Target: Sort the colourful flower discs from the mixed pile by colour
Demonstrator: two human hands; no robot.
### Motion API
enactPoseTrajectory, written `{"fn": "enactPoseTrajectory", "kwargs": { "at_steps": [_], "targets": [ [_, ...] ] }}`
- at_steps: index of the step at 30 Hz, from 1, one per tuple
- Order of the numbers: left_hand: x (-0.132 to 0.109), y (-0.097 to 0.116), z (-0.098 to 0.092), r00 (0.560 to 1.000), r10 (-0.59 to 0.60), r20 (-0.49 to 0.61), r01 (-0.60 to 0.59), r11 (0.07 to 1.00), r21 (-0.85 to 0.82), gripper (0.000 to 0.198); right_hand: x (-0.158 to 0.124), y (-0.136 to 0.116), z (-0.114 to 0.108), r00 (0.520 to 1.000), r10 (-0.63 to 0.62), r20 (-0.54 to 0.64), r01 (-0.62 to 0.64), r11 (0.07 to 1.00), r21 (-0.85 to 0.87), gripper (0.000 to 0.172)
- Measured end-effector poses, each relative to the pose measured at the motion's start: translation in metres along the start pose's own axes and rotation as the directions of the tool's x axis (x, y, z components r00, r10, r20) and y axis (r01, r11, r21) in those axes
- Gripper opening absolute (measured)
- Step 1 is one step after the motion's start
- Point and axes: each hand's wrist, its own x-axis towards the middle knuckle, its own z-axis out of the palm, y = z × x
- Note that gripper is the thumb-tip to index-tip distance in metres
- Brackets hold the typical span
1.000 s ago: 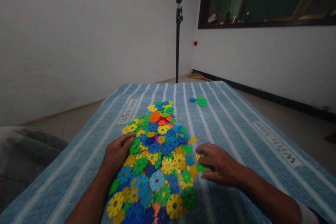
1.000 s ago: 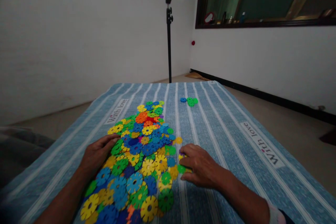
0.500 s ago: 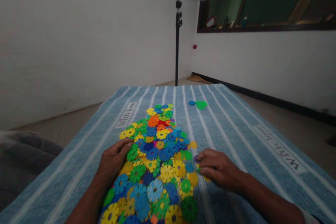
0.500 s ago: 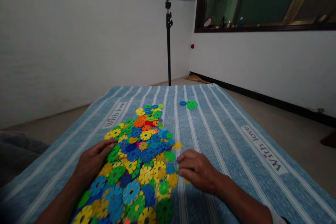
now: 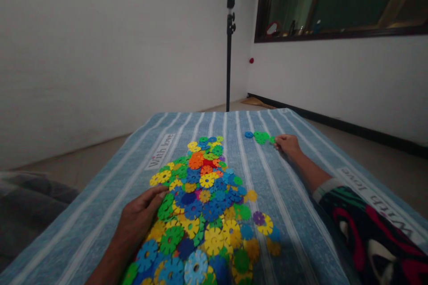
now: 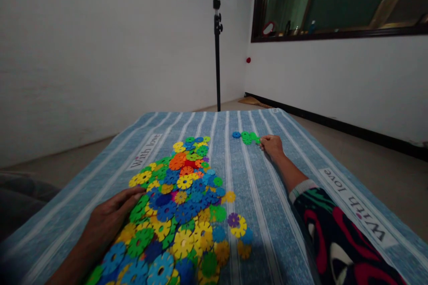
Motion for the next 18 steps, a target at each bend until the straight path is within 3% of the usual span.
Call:
{"fn": "enactPoseTrajectory", "kwargs": {
  "at_steps": [7,18],
  "targets": [
    [0.0,-0.005,0.0,0.999,0.029,-0.016,-0.028,0.999,0.024,0.032,0.031,0.01,0.016,0.997,0.079,-0.012,-0.08,0.986,-0.149,0.015],
    [-0.002,-0.001,0.0,0.997,-0.071,0.015,0.071,0.997,-0.009,0.037,0.043,0.019,0.016,1.0,0.022,0.011,-0.018,0.966,-0.259,0.017]
  ]
}}
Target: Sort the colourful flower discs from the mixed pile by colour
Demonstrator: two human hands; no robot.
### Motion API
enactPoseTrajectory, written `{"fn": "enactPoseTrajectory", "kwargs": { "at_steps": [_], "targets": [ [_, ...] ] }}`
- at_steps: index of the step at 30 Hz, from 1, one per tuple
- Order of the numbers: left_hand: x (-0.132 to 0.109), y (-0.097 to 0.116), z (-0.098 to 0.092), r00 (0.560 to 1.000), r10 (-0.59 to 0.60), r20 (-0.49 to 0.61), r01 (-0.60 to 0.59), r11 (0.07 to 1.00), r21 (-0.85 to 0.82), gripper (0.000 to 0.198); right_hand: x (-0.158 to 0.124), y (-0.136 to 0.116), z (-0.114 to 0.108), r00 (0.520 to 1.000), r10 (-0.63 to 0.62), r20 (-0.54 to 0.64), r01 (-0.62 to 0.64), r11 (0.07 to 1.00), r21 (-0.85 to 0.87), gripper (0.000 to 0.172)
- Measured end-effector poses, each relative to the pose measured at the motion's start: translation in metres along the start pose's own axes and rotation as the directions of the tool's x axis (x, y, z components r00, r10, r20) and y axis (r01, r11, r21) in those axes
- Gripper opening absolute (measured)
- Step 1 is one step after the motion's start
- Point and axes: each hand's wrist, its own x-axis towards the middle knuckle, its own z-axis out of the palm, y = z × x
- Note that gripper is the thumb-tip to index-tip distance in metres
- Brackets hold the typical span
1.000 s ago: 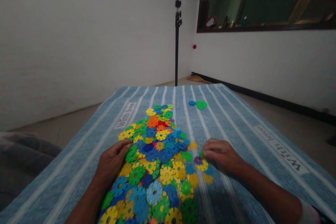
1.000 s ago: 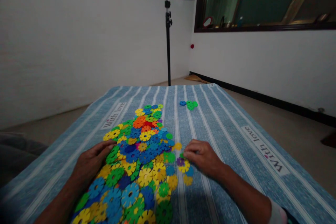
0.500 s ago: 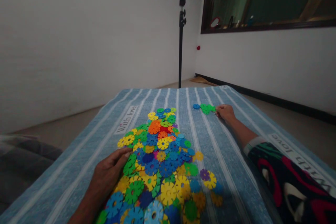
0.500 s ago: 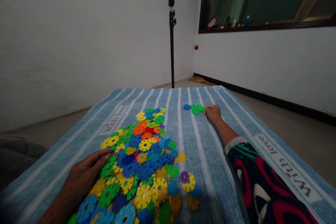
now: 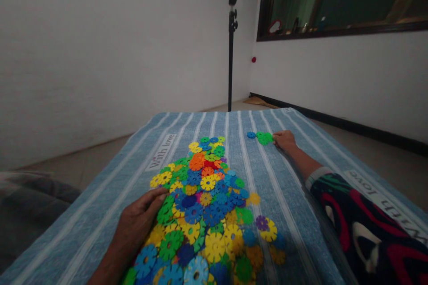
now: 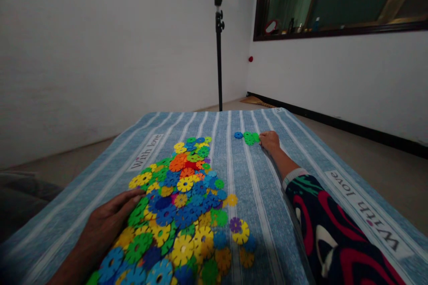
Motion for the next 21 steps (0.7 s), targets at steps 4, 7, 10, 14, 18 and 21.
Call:
{"fn": "enactPoseTrajectory", "kwargs": {
  "at_steps": [4,7,10,14,18,21],
  "targets": [
    [-0.001,0.001,0.001,1.0,0.03,-0.007,-0.03,1.0,-0.008,0.036,-0.014,0.004,-0.004,1.0,-0.015,-0.02,0.016,0.999,0.041,0.02],
    [-0.002,0.004,0.002,1.0,0.024,-0.008,-0.024,0.999,-0.022,0.036,-0.038,0.007,-0.01,0.999,-0.035,-0.002,0.035,0.996,0.088,0.024],
    [-0.002,0.006,0.004,0.999,0.045,0.005,-0.045,0.999,-0.027,0.034,-0.071,0.007,-0.02,0.998,-0.059,0.032,0.054,0.99,0.131,0.028],
    [0.0,0.003,0.006,0.996,0.085,-0.001,-0.085,0.996,-0.021,0.034,-0.12,0.001,-0.033,0.989,-0.101,0.104,0.085,0.985,0.151,0.026],
    [0.0,0.002,0.006,0.994,0.113,0.006,-0.112,0.993,-0.026,0.036,-0.167,-0.008,-0.043,0.961,-0.129,0.246,0.11,0.99,0.089,0.023],
    [-0.002,0.006,0.005,0.993,0.12,0.014,-0.119,0.993,-0.019,0.038,-0.199,-0.017,-0.05,0.914,-0.157,0.373,0.16,0.987,0.023,0.023]
  ]
}}
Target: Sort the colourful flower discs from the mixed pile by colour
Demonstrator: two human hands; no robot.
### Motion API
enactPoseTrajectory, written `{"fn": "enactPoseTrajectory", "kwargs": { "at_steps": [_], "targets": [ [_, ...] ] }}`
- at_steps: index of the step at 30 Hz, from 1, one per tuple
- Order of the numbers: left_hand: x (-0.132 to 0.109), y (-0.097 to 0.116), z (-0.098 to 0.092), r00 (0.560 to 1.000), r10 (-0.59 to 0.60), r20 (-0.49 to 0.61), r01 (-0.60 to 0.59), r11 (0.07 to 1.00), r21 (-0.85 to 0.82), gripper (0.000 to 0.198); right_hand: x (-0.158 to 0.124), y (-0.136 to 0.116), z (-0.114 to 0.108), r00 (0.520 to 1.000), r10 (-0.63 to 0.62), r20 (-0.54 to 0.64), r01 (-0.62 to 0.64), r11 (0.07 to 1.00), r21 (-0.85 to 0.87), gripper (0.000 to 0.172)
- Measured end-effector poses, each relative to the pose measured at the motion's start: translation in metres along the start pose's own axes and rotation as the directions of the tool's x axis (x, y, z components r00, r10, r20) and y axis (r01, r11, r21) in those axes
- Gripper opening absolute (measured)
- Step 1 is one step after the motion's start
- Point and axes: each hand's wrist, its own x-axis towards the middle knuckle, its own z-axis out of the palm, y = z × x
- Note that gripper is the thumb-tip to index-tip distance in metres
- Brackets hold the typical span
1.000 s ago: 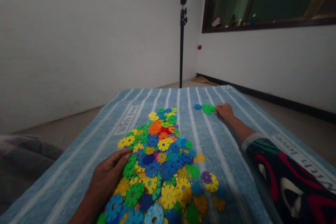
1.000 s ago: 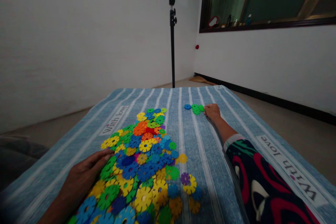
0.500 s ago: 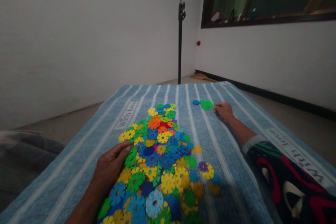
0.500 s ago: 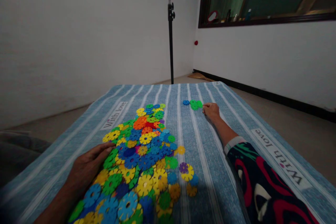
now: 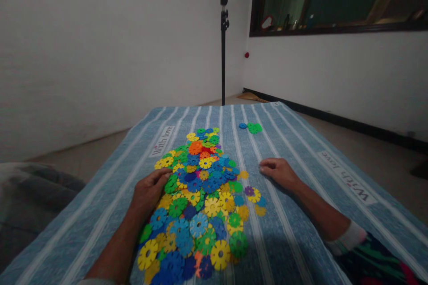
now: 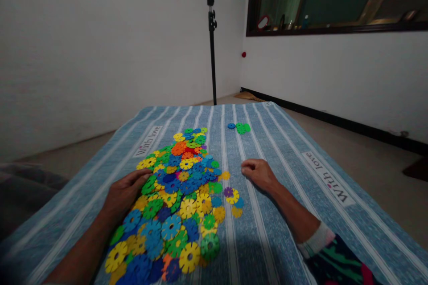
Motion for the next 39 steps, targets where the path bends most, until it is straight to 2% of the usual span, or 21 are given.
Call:
{"fn": "enactPoseTrajectory", "kwargs": {
  "at_steps": [4,6,9,13,18,22,25,27,34,39],
  "targets": [
    [-0.001,0.003,-0.001,1.0,0.028,0.004,-0.028,1.0,-0.008,0.039,-0.032,-0.021,0.003,0.969,-0.166,0.183,0.19,0.974,-0.124,0.015],
    [0.0,0.0,0.0,0.998,0.064,0.001,-0.064,0.998,-0.016,0.037,-0.044,-0.031,0.005,0.948,-0.22,0.228,0.266,0.944,-0.196,0.013],
    [0.0,-0.004,0.002,0.997,0.079,-0.007,-0.08,0.996,-0.035,0.037,-0.057,-0.041,0.011,0.934,-0.245,0.262,0.322,0.894,-0.313,0.019],
    [-0.003,-0.001,0.003,0.998,0.066,-0.007,-0.066,0.996,-0.061,0.04,-0.067,-0.044,0.027,0.925,-0.278,0.258,0.363,0.846,-0.391,0.024],
    [-0.007,0.004,0.003,0.999,0.034,0.015,-0.033,0.996,-0.086,0.042,-0.071,-0.043,0.041,0.9,-0.351,0.259,0.429,0.818,-0.383,0.023],
    [-0.008,0.003,0.003,0.999,0.02,0.031,-0.016,0.995,-0.099,0.041,-0.072,-0.046,0.042,0.901,-0.345,0.263,0.421,0.842,-0.338,0.021],
    [-0.007,0.001,0.004,0.999,0.026,0.032,-0.022,0.993,-0.12,0.041,-0.072,-0.048,0.042,0.911,-0.349,0.222,0.403,0.87,-0.284,0.013],
    [-0.006,0.0,0.005,0.999,0.03,0.03,-0.026,0.991,-0.129,0.041,-0.07,-0.048,0.045,0.909,-0.372,0.188,0.413,0.867,-0.278,0.009],
    [-0.003,-0.005,0.007,1.0,0.023,0.017,-0.02,0.988,-0.156,0.04,-0.05,-0.044,0.063,0.895,-0.432,0.111,0.439,0.81,-0.389,0.017],
    [-0.002,-0.006,0.007,1.0,0.0,0.03,0.004,0.988,-0.155,0.039,-0.042,-0.04,0.07,0.889,-0.437,0.134,0.45,0.786,-0.424,0.011]
  ]
}}
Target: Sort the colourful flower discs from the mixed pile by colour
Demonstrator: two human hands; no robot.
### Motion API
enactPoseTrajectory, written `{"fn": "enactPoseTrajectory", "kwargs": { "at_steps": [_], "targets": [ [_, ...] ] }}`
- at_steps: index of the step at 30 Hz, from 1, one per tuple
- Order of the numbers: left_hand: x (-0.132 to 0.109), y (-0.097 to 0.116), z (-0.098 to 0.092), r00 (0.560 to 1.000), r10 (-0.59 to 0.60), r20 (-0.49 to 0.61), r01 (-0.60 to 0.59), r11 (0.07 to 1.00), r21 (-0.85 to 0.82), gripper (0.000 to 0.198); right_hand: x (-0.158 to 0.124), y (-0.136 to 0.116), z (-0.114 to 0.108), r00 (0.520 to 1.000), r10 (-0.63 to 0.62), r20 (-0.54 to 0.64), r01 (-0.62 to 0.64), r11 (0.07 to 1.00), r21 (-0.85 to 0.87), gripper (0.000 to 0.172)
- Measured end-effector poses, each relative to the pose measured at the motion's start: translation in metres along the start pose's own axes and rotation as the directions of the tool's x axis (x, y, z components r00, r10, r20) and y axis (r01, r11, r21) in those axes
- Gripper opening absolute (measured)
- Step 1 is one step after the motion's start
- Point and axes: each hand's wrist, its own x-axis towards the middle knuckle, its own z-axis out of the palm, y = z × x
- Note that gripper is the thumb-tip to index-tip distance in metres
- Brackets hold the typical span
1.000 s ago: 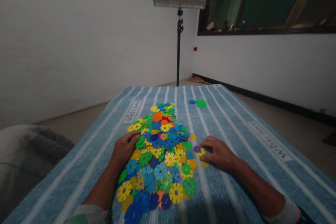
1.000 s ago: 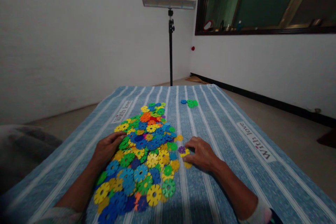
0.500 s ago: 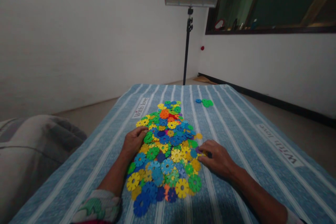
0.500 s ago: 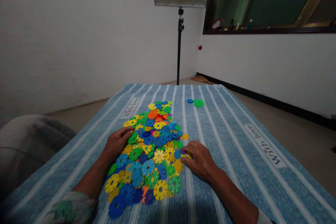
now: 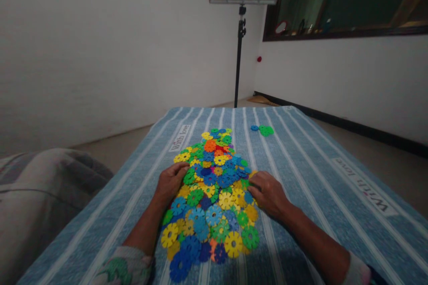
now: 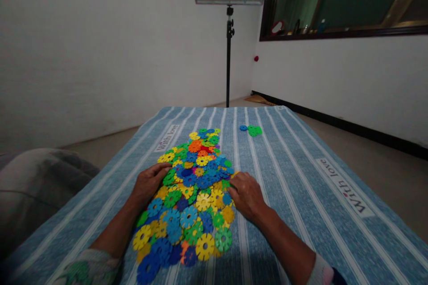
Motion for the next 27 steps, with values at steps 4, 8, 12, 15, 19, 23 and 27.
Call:
{"fn": "enactPoseTrajectory", "kwargs": {
  "at_steps": [4,8,12,15,19,23,27],
  "targets": [
    [0.001,-0.003,0.001,1.0,0.025,-0.012,-0.025,1.0,-0.002,0.038,-0.002,-0.001,0.0,1.0,-0.024,-0.003,0.024,1.0,-0.019,0.014],
    [0.002,-0.006,0.002,0.999,0.036,-0.01,-0.035,0.999,0.013,0.037,-0.005,0.0,0.002,0.999,-0.047,-0.016,0.046,0.999,-0.025,0.016],
    [0.003,-0.007,0.002,0.999,0.05,-0.016,-0.05,0.999,0.01,0.036,-0.006,0.003,0.005,0.996,-0.074,-0.045,0.073,0.997,-0.014,0.017],
    [0.002,-0.007,0.002,0.998,0.054,-0.013,-0.054,0.999,0.001,0.036,-0.008,0.003,0.006,0.995,-0.078,-0.068,0.077,0.997,-0.019,0.017],
    [0.002,-0.007,0.003,0.999,0.035,-0.013,-0.035,0.999,-0.005,0.038,-0.01,-0.001,0.008,0.992,-0.08,-0.1,0.081,0.997,0.009,0.017],
    [0.004,-0.008,0.003,0.999,0.038,-0.012,-0.038,0.999,0.016,0.039,-0.008,-0.009,0.011,0.979,-0.099,-0.177,0.108,0.993,0.039,0.016],
    [0.004,-0.007,0.002,0.998,0.058,-0.009,-0.058,0.998,0.011,0.037,-0.002,-0.019,0.014,0.964,-0.128,-0.233,0.138,0.99,0.028,0.015]
  ]
}}
